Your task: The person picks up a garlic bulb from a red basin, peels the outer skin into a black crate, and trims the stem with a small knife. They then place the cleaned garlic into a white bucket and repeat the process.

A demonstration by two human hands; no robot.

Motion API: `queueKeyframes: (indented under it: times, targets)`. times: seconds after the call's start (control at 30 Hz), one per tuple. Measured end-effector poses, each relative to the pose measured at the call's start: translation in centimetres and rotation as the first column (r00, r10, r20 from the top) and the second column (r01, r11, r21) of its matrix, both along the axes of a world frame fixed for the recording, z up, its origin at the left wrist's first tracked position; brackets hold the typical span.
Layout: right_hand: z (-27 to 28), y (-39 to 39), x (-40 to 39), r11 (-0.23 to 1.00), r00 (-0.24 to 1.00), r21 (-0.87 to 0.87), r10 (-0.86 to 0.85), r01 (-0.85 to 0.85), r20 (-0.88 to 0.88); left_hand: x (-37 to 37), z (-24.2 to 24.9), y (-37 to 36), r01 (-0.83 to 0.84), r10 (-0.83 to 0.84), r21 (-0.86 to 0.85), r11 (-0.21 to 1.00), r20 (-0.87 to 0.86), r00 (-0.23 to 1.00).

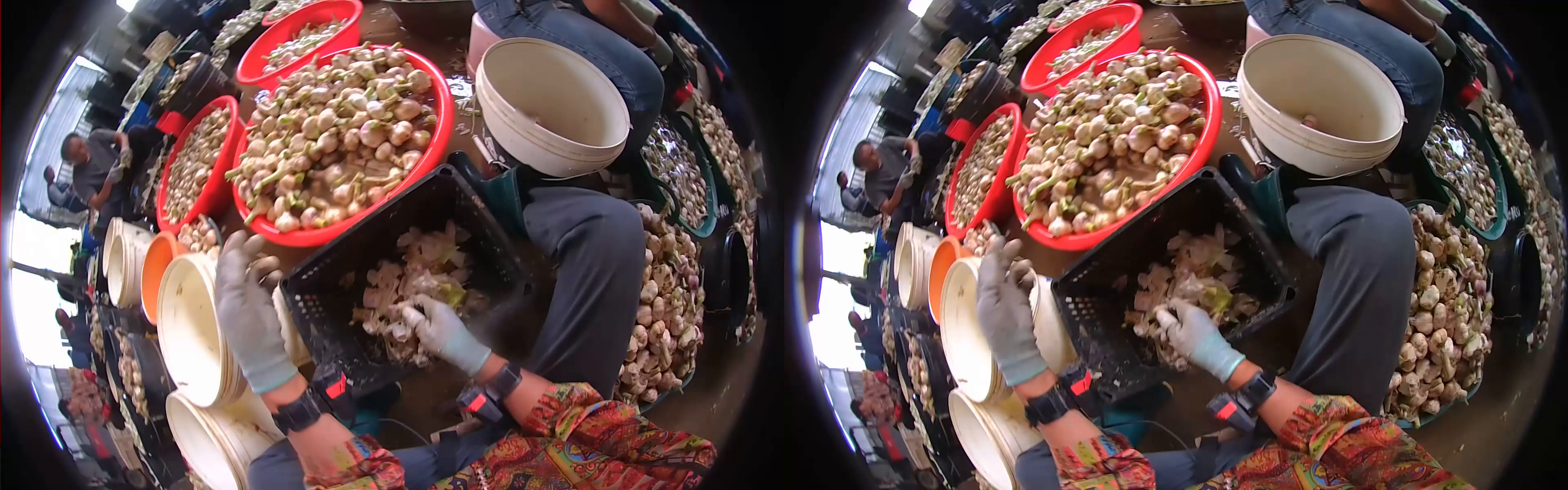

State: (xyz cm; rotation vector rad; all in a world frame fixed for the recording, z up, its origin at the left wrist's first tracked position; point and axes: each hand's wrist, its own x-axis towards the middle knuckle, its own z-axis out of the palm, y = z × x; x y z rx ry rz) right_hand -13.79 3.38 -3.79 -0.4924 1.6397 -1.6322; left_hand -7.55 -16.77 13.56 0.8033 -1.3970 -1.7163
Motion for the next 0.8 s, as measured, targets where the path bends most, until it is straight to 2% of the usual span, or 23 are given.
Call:
queueKeyframes:
  times: [0.03, 0.07, 0.1, 0.17, 0.23, 0.27, 0.3, 0.37, 0.4, 0.47, 0.5, 0.57, 0.6, 0.63, 0.7, 0.77, 0.8]
  targets:
    - [-0.3, 0.2, -0.4, 0.999, 0.994, 0.054, 0.012, -0.006, -0.112, -3.3, -1.0, -0.7, 0.13, -0.105, -0.09, 0.987, 0.244, 0.964]
    - [0.4, 0.5, -1.1, 0.993, 0.999, 0.112, 0.042, -0.042, 0.003, -6.4, -2.8, -2.5, 0.231, -0.198, -0.03, 0.973, 0.41, 0.89]
    - [0.1, 0.7, -1.5, 0.989, 0.999, 0.148, 0.029, -0.025, -0.028, -9.1, -4.8, -4.0, 0.355, -0.286, -0.031, 0.935, 0.527, 0.8]
    - [1.3, 0.8, -2.7, 0.968, 0.989, 0.239, 0.048, -0.082, 0.143, -13.4, -10.3, -8.2, 0.553, -0.381, 0.049, 0.832, 0.775, 0.504]
    - [1.2, 0.7, -3.2, 0.97, 0.992, 0.234, 0.033, -0.061, 0.119, -15.8, -15.8, -11.7, 0.769, -0.313, -0.024, 0.639, 0.905, 0.288]
    - [1.2, 0.5, -3.3, 0.974, 0.992, 0.225, 0.01, -0.038, 0.123, -16.5, -17.9, -12.9, 0.814, -0.206, 0.021, 0.581, 0.971, 0.122]
    - [1.0, 0.5, -3.7, 0.974, 0.993, 0.218, 0.031, -0.055, 0.111, -17.6, -18.4, -12.6, 0.849, -0.218, 0.078, 0.523, 0.975, 0.045]
    - [0.9, 0.2, -4.4, 0.968, 0.992, 0.246, 0.021, -0.051, 0.126, -18.9, -18.7, -12.7, 0.773, -0.427, 0.245, 0.585, 0.904, 0.037]
    - [1.0, 0.1, -4.7, 0.968, 0.99, 0.248, 0.014, -0.048, 0.138, -19.3, -18.5, -12.9, 0.774, -0.43, 0.257, 0.579, 0.903, 0.022]
    - [1.3, 0.1, -5.2, 0.968, 0.978, 0.249, -0.03, -0.023, 0.205, -19.8, -18.4, -13.2, 0.784, -0.54, 0.343, 0.517, 0.842, -0.012]
    - [1.6, 0.2, -5.4, 0.967, 0.976, 0.254, -0.031, -0.025, 0.214, -19.6, -18.7, -13.3, 0.781, -0.544, 0.353, 0.515, 0.839, -0.02]
    - [2.2, 0.1, -5.5, 0.977, 0.957, 0.212, -0.06, -0.002, 0.285, -19.0, -18.1, -13.8, 0.813, -0.411, 0.384, 0.437, 0.89, -0.2]
    - [2.1, 0.1, -5.6, 0.979, 0.958, 0.203, -0.064, 0.006, 0.279, -17.8, -18.9, -14.2, 0.841, -0.335, 0.293, 0.454, 0.931, -0.144]
    - [2.0, 0.3, -5.5, 0.979, 0.965, 0.206, -0.051, -0.002, 0.256, -17.2, -18.1, -13.7, 0.854, -0.336, 0.218, 0.473, 0.94, -0.054]
    - [1.9, 0.9, -5.4, 0.977, 0.973, 0.211, -0.04, -0.009, 0.226, -15.8, -15.4, -11.6, 0.619, -0.489, 0.233, 0.75, 0.826, 0.281]
    - [2.3, 1.3, -5.3, 0.985, 1.0, 0.171, 0.013, -0.017, 0.023, -13.6, -12.7, -10.2, 0.505, -0.431, 0.145, 0.851, 0.742, 0.514]
    - [1.9, 1.2, -4.8, 0.998, 0.998, 0.052, -0.041, 0.044, -0.048, -12.1, -11.6, -8.3, 0.448, -0.371, 0.053, 0.892, 0.653, 0.661]
